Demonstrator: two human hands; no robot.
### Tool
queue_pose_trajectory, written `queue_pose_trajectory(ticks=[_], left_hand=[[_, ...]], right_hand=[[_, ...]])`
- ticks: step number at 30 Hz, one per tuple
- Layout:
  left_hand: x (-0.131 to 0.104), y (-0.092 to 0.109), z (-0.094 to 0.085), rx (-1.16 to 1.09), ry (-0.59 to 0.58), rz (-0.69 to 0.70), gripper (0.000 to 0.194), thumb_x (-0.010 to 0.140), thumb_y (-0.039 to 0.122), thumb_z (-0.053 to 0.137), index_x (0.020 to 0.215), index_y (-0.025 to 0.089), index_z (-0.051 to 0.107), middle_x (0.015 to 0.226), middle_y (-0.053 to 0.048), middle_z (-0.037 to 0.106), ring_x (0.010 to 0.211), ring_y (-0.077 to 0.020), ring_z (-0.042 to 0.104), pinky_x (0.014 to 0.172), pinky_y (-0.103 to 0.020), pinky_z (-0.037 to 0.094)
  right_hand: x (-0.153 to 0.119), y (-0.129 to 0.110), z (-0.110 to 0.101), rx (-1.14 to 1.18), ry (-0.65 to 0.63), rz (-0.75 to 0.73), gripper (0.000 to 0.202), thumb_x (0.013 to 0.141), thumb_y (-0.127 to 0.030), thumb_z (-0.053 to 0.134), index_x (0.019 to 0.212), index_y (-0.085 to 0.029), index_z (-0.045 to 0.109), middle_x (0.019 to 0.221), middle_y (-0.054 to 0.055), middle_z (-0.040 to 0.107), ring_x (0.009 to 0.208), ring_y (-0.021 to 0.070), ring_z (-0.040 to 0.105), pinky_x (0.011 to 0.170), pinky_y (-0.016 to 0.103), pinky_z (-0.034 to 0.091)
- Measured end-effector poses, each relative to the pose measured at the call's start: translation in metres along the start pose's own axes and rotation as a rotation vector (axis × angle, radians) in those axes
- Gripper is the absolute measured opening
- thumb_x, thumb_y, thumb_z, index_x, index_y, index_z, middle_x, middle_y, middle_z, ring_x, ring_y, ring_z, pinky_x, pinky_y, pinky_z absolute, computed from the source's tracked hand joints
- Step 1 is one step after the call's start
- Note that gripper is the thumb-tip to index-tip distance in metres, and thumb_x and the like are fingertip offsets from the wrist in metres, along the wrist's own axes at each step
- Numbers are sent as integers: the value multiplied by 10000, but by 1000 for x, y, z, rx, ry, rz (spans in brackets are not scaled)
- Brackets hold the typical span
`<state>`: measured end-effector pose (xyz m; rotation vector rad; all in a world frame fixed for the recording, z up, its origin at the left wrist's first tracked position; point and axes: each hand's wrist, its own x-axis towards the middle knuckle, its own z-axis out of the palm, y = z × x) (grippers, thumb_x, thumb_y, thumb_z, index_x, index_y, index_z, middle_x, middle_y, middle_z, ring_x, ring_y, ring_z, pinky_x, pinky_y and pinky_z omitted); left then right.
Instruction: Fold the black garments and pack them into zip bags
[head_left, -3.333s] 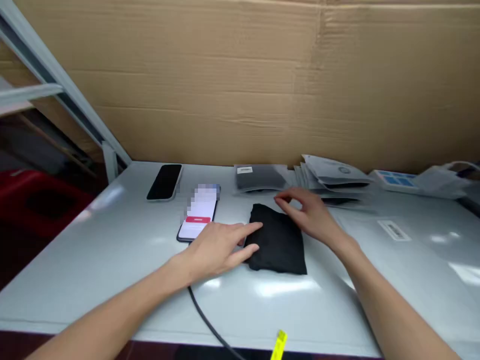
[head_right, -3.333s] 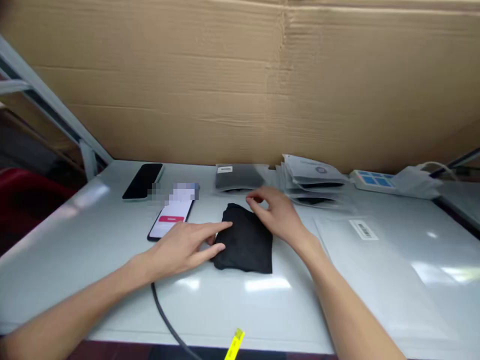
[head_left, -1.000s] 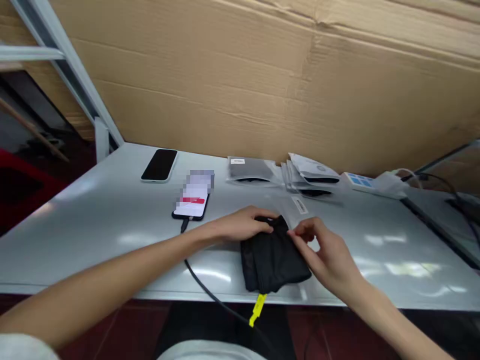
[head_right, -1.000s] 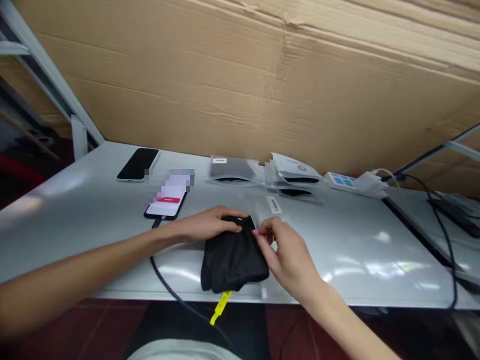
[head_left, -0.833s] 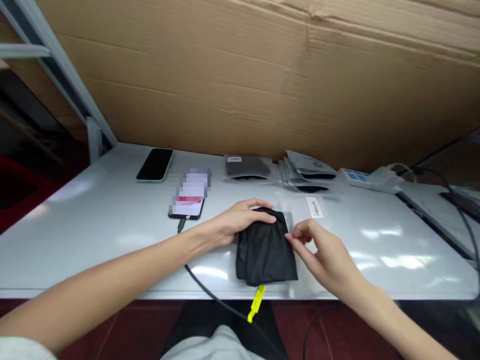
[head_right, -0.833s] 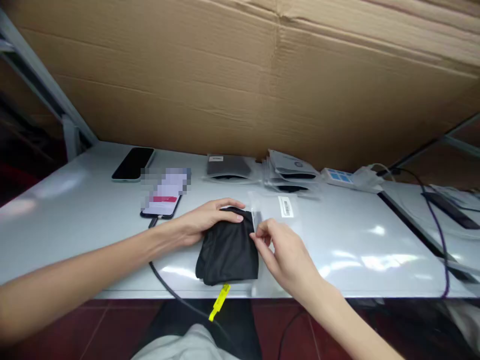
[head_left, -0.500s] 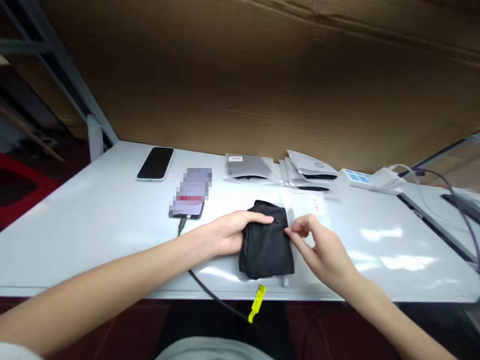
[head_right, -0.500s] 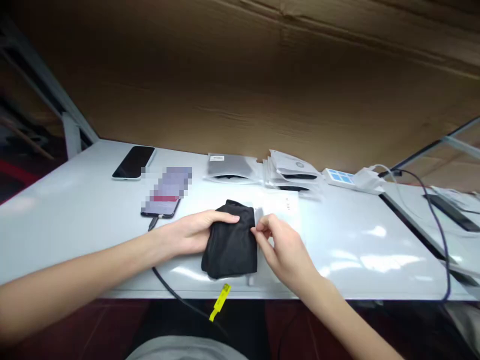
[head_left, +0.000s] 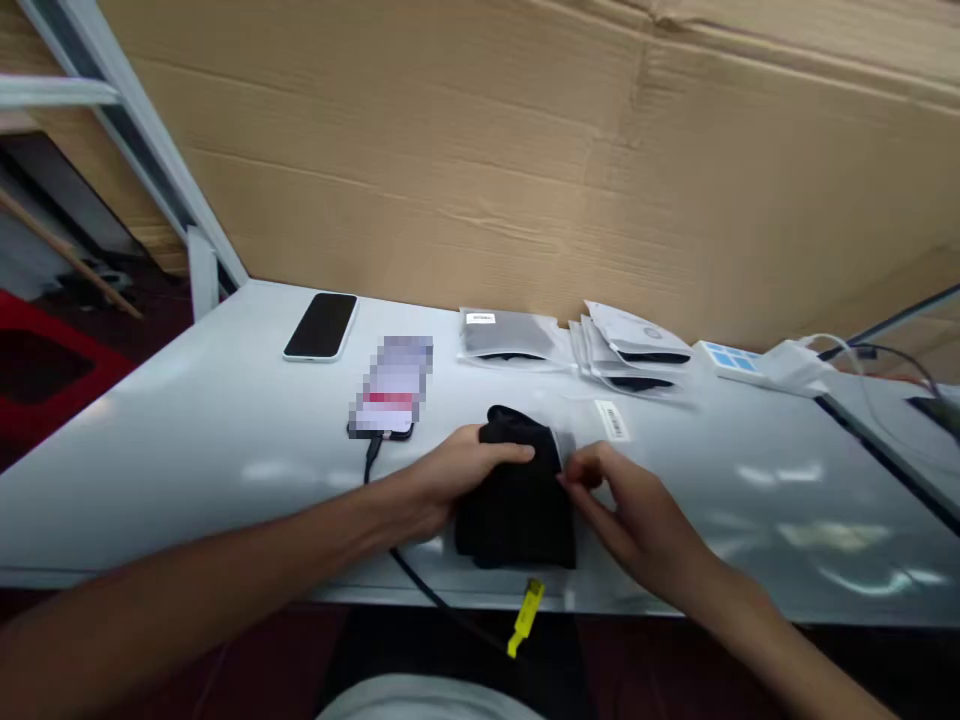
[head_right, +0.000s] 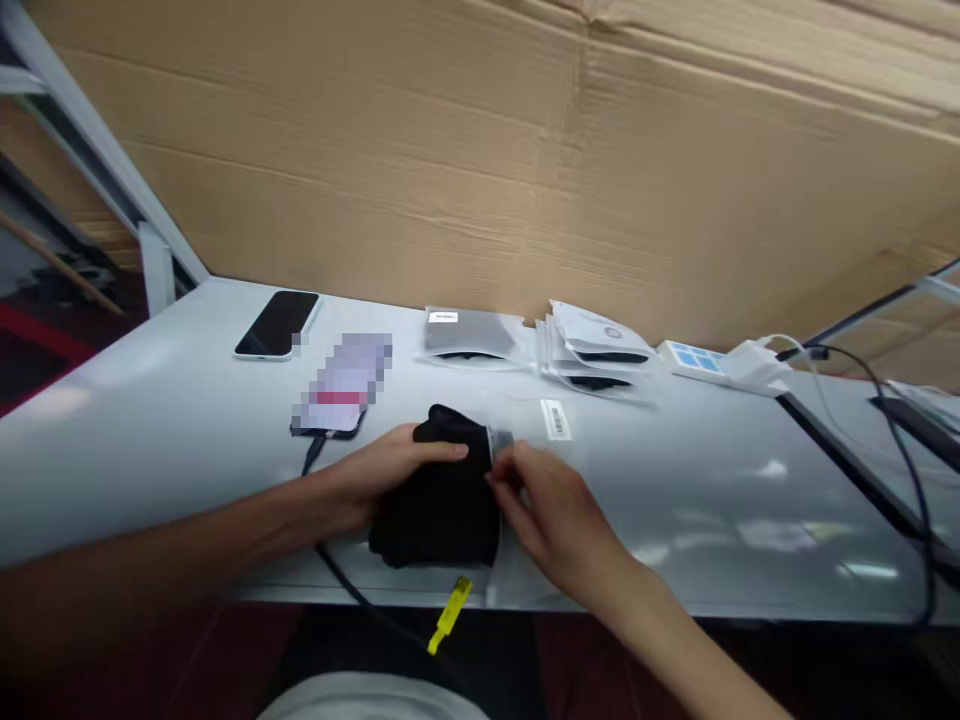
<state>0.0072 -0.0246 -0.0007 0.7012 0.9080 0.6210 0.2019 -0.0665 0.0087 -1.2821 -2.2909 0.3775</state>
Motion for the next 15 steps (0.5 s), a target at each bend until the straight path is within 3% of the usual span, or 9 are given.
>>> queue_pose_trajectory(ticks=[2, 4, 9, 15], left_hand=[[-1, -1, 1, -8, 131, 21, 104, 723, 179, 702, 808, 138, 656, 723, -25, 689, 660, -153, 632, 658, -270, 489], [-2, -1, 2, -17, 160, 27, 107, 716, 194, 709, 784, 142, 644, 704, -22, 679, 630, -155, 622, 632, -277, 493], [-2, 1, -4, -136, -59, -121, 203, 677, 258, 772, 796, 125, 674, 734, -56, 697, 648, -163, 639, 688, -292, 518], [2, -1, -9, 115, -198, -20, 54, 702, 161, 684, 748, 133, 691, 728, -14, 692, 683, -135, 608, 692, -236, 470]], right_hand=[[2, -3, 4, -27, -20, -41, 116, 907, -125, 464, 859, -230, 478, 762, 10, 622, 667, 163, 589, 602, 266, 464], [5, -5, 6, -35, -27, -64, 121, 905, -119, 460, 856, -228, 480, 753, 10, 623, 659, 164, 584, 594, 266, 459], [7, -11, 1, -2, -25, -96, 122, 915, -117, 464, 865, -228, 477, 766, 5, 615, 669, 152, 579, 611, 256, 463], [11, -20, 2, -5, -44, -170, 126, 928, -134, 463, 843, -223, 490, 758, 7, 618, 667, 152, 575, 600, 254, 452]])
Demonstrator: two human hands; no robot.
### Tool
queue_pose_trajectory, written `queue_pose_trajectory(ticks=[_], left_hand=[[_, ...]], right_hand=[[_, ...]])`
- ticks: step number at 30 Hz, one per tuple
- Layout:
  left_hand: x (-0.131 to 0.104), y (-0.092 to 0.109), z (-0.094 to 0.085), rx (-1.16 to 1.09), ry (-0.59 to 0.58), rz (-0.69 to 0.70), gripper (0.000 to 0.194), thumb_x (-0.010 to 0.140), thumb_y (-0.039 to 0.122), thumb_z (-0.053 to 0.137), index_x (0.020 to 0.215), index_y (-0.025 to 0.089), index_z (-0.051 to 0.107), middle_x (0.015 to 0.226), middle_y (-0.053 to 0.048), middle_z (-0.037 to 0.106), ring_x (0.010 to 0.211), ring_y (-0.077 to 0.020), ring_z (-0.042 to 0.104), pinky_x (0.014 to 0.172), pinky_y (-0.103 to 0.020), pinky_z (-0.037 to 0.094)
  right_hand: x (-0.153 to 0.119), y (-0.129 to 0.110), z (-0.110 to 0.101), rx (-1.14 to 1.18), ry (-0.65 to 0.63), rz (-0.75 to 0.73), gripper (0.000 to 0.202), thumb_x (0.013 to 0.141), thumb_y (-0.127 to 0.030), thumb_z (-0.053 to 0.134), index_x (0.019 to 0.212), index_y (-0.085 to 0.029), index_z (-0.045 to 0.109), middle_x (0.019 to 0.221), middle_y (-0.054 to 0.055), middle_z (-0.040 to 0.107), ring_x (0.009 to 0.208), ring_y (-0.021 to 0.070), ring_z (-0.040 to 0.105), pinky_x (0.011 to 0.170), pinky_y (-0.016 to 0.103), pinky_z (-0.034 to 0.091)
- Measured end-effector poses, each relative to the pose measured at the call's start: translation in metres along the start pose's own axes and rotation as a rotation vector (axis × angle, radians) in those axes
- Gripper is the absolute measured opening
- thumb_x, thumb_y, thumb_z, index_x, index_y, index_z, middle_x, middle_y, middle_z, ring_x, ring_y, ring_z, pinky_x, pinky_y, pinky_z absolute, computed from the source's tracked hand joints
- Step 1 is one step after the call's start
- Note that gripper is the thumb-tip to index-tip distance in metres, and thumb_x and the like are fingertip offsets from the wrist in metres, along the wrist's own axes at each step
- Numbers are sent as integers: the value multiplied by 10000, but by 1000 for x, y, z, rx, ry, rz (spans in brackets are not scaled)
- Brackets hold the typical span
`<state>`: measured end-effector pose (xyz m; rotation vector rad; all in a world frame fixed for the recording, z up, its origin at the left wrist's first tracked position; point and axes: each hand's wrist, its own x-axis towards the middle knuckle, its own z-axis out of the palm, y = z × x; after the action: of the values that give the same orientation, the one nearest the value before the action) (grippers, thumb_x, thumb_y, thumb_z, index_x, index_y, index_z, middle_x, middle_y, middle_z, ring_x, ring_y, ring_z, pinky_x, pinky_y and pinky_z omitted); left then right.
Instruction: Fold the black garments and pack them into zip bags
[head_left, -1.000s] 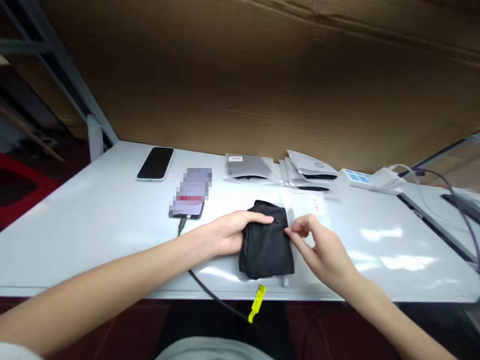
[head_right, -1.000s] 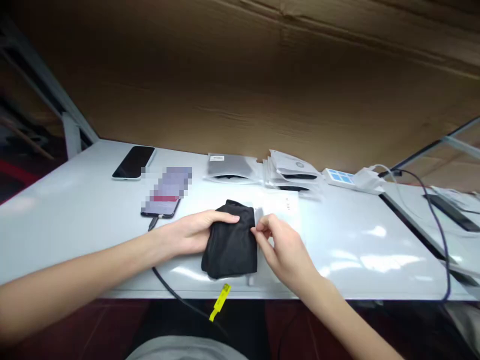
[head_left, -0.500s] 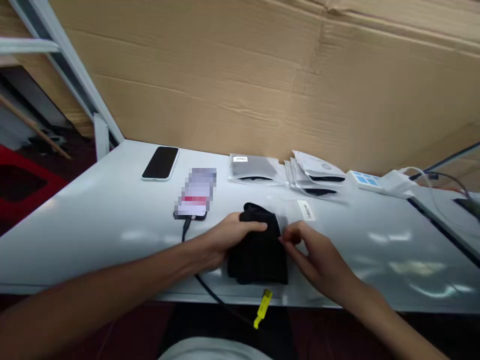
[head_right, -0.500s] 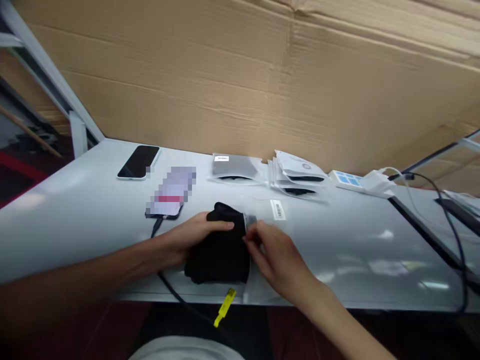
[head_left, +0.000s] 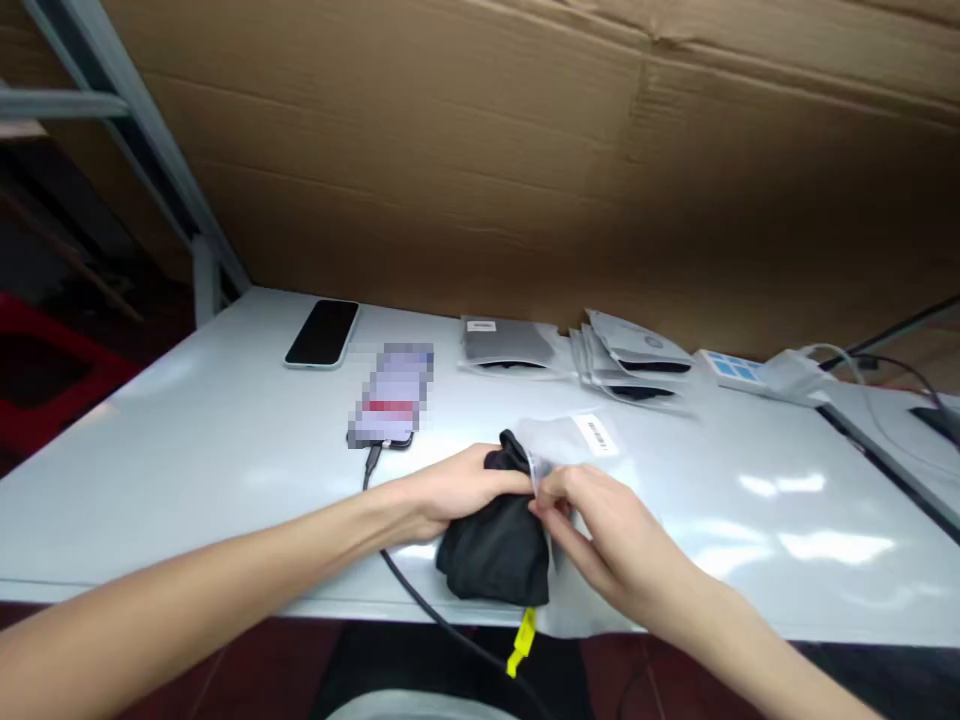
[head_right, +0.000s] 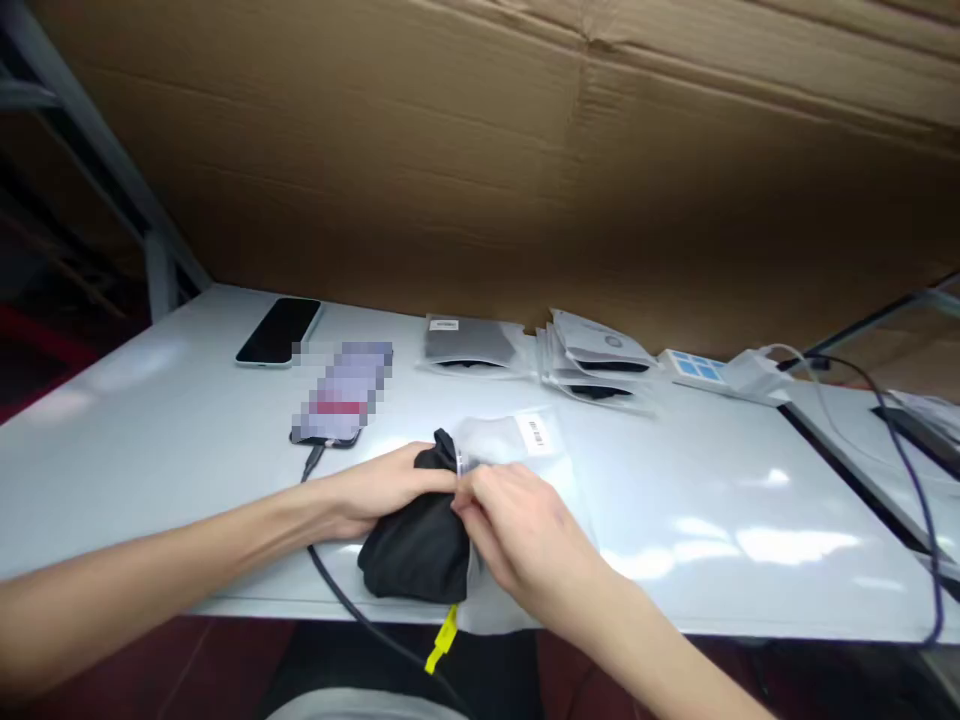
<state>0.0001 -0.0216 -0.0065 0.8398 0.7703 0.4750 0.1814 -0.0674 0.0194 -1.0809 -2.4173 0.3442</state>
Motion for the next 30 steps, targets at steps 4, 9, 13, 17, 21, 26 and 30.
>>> queue_pose_trajectory(ticks=[4, 9, 13, 17, 21, 26, 30], left_hand=[[6, -1, 4, 92, 3, 44, 98, 709, 116, 626, 763, 133, 706, 754, -9, 705, 699, -138, 599, 678, -232, 451], [9, 5, 6, 32, 37, 98, 237, 774, 255, 686, 986, 154, 711, 948, -56, 735, 850, -184, 655, 783, -275, 488], [10, 16, -3, -37, 114, 164, 306, 742, 291, 760, 1017, 167, 708, 964, -61, 740, 918, -204, 674, 854, -295, 496], [12, 24, -12, -84, 239, 160, 306, 700, 321, 800, 941, 162, 700, 885, -56, 741, 847, -217, 691, 793, -314, 525], [15, 24, -15, -64, 302, 176, 321, 682, 341, 813, 922, 169, 687, 877, -43, 738, 845, -216, 690, 761, -295, 525], [18, 21, -13, -21, 325, 148, 377, 693, 350, 808, 1003, 185, 671, 971, -57, 741, 919, -229, 690, 809, -299, 526], [15, 23, -7, -88, 325, 87, 365, 689, 337, 811, 988, 192, 658, 896, -44, 743, 845, -216, 704, 780, -305, 545]], right_hand=[[10, -8, -1, -48, -11, -30, 162, 941, -149, 453, 811, -212, 526, 721, 6, 610, 639, 154, 565, 586, 261, 437], [8, -14, -18, -85, 17, -26, 104, 917, -144, 510, 887, -203, 591, 768, 23, 638, 709, 173, 582, 648, 285, 456], [-20, -19, -21, -10, 51, 37, 105, 885, -160, 575, 964, -219, 608, 833, 21, 666, 773, 171, 604, 698, 280, 485], [-50, -15, -4, 116, 188, 160, 79, 898, -195, 556, 854, -236, 607, 732, -16, 659, 658, 136, 608, 608, 227, 488], [-62, -3, 9, 187, 179, 413, 145, 915, -274, 550, 793, -235, 619, 715, -17, 666, 646, 136, 630, 590, 215, 496], [-50, 18, 12, 207, 379, 531, 86, 839, -292, 623, 848, -225, 570, 700, -15, 644, 586, 135, 612, 558, 222, 512], [-39, 27, 12, 149, 500, 424, 167, 802, -244, 656, 935, -217, 559, 686, -24, 622, 553, 130, 599, 538, 228, 512]])
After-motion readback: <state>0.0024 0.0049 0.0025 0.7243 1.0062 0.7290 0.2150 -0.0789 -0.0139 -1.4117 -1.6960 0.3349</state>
